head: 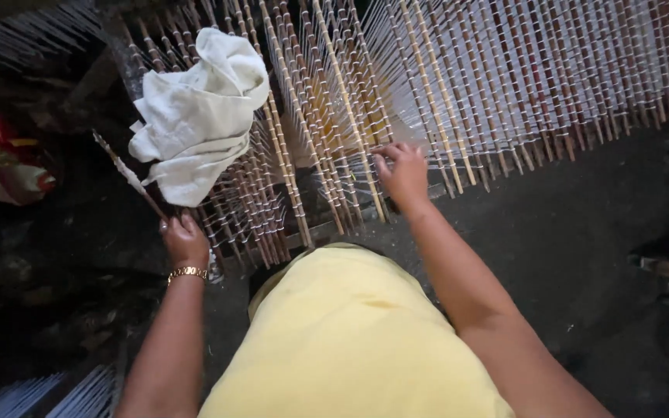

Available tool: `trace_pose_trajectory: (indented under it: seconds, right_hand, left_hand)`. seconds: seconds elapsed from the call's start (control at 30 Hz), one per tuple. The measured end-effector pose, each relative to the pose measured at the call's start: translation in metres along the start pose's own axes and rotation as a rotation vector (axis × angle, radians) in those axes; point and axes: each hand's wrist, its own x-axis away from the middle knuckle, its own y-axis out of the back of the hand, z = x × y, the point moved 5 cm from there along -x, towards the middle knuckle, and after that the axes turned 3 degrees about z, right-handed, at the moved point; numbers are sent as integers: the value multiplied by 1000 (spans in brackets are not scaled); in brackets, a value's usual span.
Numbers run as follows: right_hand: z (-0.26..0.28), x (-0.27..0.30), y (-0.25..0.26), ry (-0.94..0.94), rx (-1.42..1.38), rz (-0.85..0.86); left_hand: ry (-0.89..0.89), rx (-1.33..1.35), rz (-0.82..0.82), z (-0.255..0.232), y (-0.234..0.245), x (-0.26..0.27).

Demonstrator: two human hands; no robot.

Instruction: Dipping frames of candle wicks into a vat of molten wax and hanging them to dry.

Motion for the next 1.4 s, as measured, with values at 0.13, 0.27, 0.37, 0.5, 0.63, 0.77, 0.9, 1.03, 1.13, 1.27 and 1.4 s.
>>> trace_pose_trajectory:
  seconds: [0.13, 0.27, 0.37, 0.5, 0.63, 0.77, 0.9, 1.03, 1.13, 1.27, 1.4]
  right_hand:
    - [5, -8, -13, -95, 60, 23]
    - [5, -14, -15, -124, 24, 38]
    - [-12, -16, -18, -146, 65, 21]
    - [-6, -14, -4, -151, 57, 13]
    - [1, -13, 3, -186, 44, 14]
    - [-1, -13, 7, -175, 84, -46]
    - [13, -5, 32, -113, 169, -180]
    - [15, -5, 52, -36, 222, -283]
    - [28, -6, 83, 16, 291, -330]
    - [44, 8, 146, 24, 441, -340]
    - [66, 23, 228, 158, 456, -395]
  left_hand:
    - [0, -79, -20, 16, -11, 3]
    - [18, -82, -32, 13, -9, 1]
    - [42, -72, -4, 5, -3, 4]
    - [89, -90, 3, 16, -12, 6]
    - [73, -39, 0, 17, -13, 7]
    - [54, -42, -28, 19, -17, 5]
    - [58, -40, -11, 26, -24, 3]
    - [45, 7, -27, 12, -18, 4]
    - [51, 135, 6, -17, 3, 2]
    - [-136, 254, -54, -33, 46, 2]
    - [-325, 252, -274, -17, 112, -13]
